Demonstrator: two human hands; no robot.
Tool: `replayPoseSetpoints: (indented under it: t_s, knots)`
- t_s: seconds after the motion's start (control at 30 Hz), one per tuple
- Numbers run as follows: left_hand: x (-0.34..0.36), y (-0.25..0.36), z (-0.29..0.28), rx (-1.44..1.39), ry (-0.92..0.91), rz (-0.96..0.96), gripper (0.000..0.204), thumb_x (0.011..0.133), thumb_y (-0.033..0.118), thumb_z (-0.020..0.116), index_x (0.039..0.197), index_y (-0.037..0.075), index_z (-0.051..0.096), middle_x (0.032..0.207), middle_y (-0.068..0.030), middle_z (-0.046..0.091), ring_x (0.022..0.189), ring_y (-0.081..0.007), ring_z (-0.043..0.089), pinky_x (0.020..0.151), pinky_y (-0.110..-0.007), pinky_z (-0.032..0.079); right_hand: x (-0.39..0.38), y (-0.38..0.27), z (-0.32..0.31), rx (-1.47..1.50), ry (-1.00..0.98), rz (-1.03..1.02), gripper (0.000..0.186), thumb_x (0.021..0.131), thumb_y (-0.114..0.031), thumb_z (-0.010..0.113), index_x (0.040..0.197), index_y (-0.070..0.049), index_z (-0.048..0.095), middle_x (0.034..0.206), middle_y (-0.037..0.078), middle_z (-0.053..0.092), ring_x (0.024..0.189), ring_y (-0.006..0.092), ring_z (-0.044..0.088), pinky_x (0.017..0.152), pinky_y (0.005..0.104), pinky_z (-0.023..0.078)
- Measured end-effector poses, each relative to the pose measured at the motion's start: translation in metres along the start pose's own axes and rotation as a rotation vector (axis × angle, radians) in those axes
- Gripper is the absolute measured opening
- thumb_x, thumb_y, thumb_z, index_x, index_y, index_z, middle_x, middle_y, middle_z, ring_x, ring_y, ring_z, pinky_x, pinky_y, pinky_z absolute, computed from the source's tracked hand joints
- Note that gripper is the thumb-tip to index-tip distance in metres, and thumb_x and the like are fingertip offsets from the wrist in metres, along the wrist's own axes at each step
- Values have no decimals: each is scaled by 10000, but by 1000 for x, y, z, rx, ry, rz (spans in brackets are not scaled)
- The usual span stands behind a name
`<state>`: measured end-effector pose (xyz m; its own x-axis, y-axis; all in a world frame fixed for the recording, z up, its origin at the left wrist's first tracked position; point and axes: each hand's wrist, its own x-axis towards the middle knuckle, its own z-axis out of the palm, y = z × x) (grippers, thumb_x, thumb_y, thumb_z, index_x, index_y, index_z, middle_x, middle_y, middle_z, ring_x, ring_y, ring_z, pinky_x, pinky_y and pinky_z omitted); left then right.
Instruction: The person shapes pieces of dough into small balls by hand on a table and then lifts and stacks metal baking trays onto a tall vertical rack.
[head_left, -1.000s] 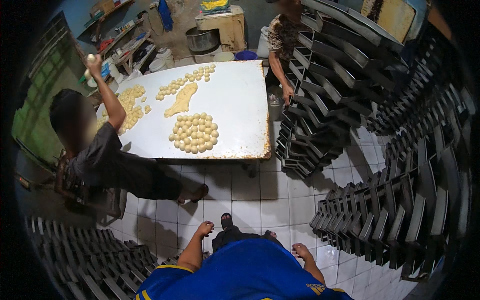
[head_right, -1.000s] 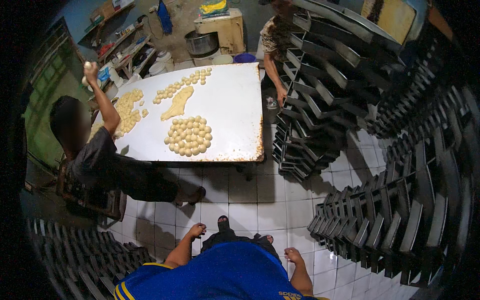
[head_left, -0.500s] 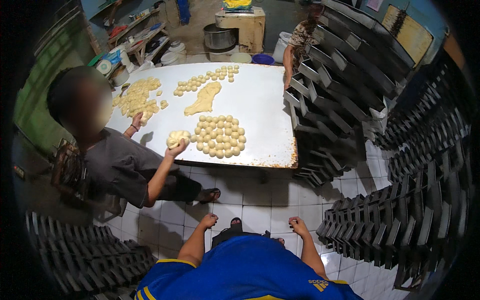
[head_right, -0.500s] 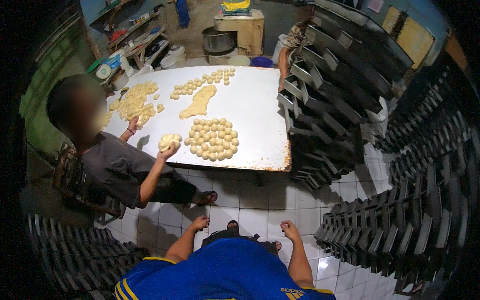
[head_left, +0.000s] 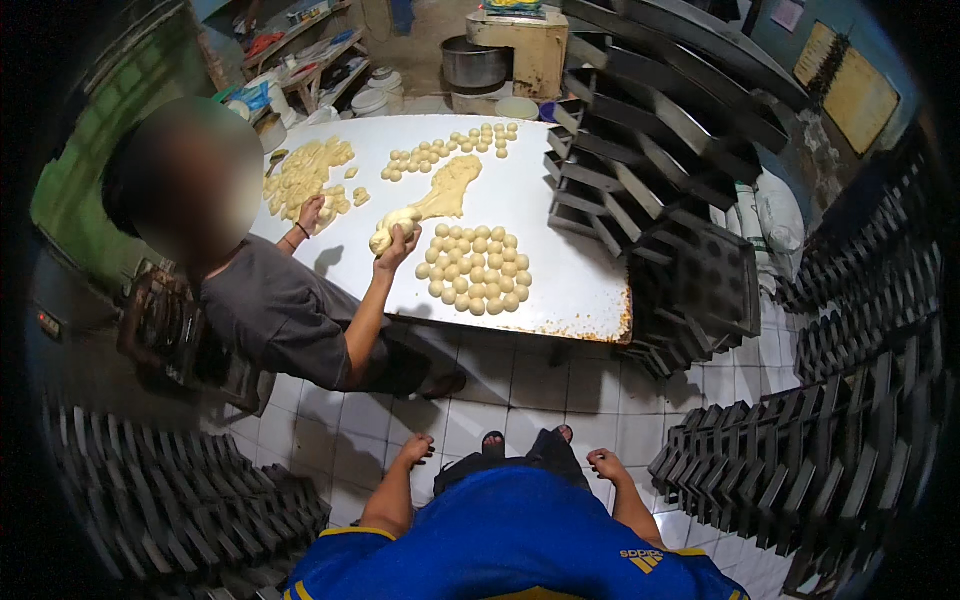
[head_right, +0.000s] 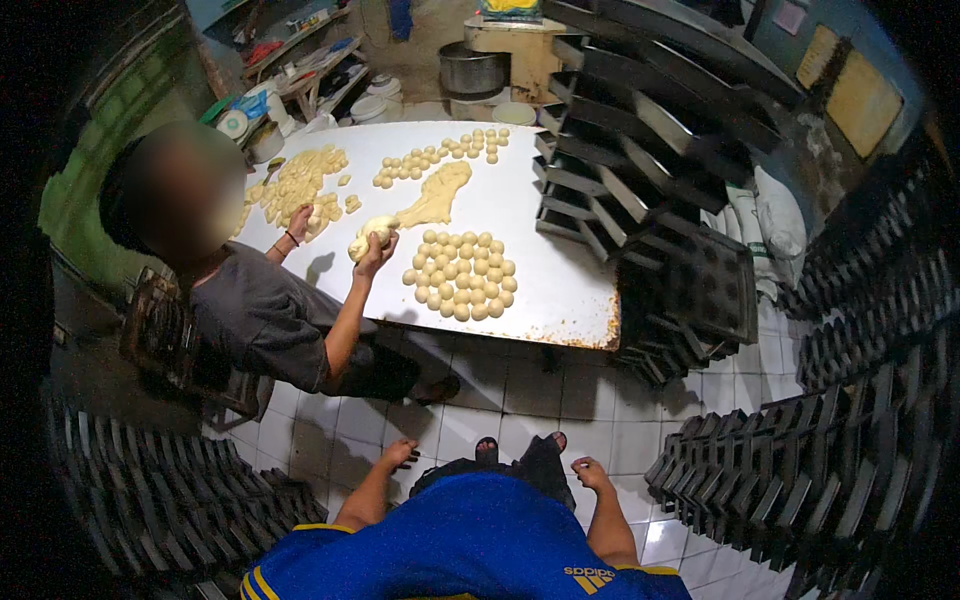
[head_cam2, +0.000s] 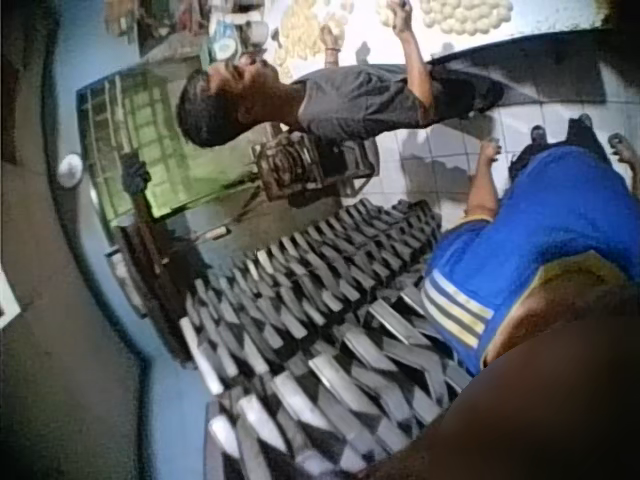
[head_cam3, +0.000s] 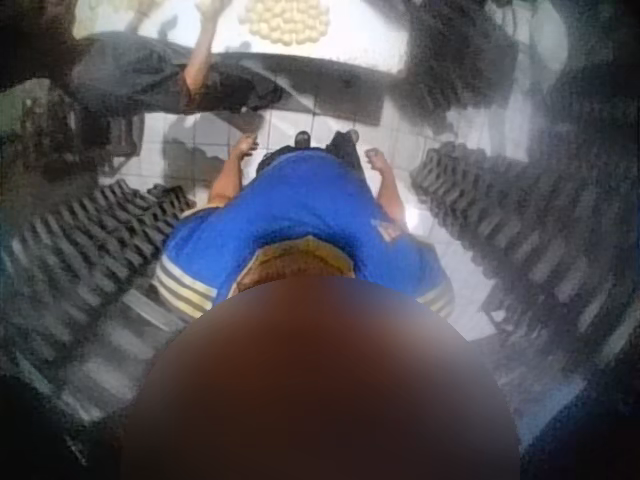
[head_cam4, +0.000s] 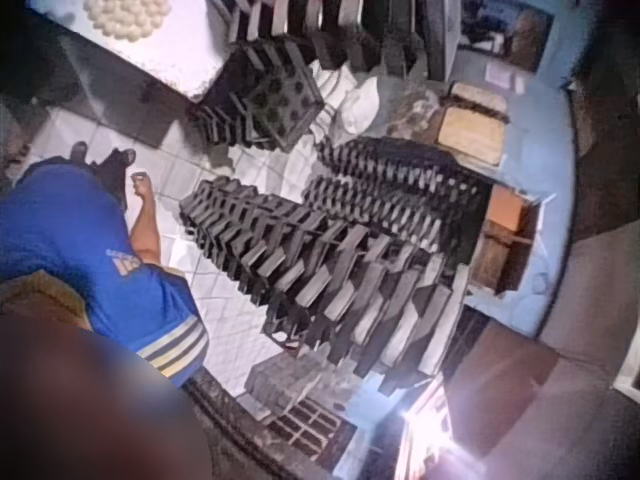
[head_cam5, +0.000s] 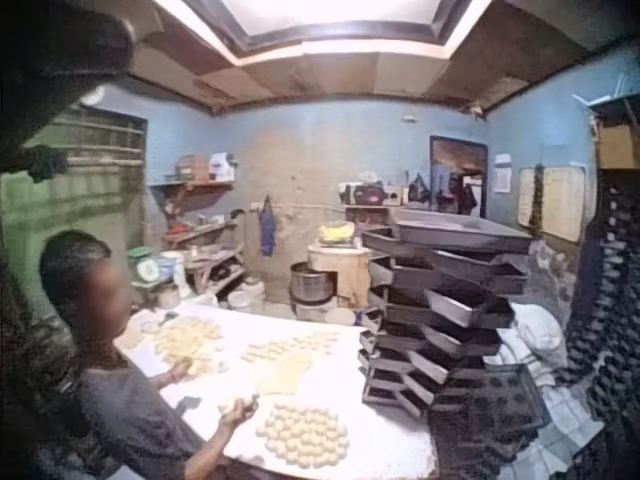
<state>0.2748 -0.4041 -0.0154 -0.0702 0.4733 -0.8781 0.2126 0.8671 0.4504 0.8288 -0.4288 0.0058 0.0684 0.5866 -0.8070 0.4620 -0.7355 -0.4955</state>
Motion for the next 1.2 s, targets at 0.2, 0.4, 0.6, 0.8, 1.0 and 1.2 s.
replayPoseSetpoints:
  t_s: [0.2,0.4,0.6,0.8,1.0,1.2]
  knots:
    - [18,-23,16,158,-78,74,376,931,283,544,1248,112,649,1110,-100,701,947,-253,663,785,-459,531,12,-14,-6,82,24,-37,333,931,-333,674,1179,-112,659,1025,62,700,898,209,686,669,370,559]
    - [32,77,94,94,-150,155,397,981,327,565,1274,61,606,1084,-109,730,936,-222,681,760,-421,554,28,0,-43,189,101,-75,289,925,-308,712,1145,-124,674,970,47,685,849,172,657,642,350,545]
    - [-2,251,91,31,44,1148,301,1028,239,546,1253,46,603,1045,-50,707,954,-164,674,778,-303,537,-11,-109,-101,509,216,-322,310,959,-266,681,1219,-103,642,1011,27,670,927,154,650,749,345,552]
    - [-134,506,138,-209,282,1247,392,1020,254,593,1320,3,566,1252,-144,655,1138,-235,621,996,-359,468,-68,-238,-281,365,531,-795,284,976,-207,672,1202,-35,664,1038,19,678,911,114,599,818,277,491]
    - [-205,634,143,-272,388,1517,527,1029,195,552,1492,-7,401,1468,-185,500,1343,-283,495,1136,-379,360,-133,-449,-400,192,625,-1202,329,997,-206,634,1265,-17,608,1148,62,660,1014,151,608,921,299,490]
    - [-252,714,120,-451,575,1688,531,1019,185,521,1496,-16,402,1353,-181,510,1233,-275,498,1102,-392,371,-151,-642,-513,471,660,-1279,640,1005,-508,560,1460,-66,482,1318,133,602,1161,240,591,962,354,480]
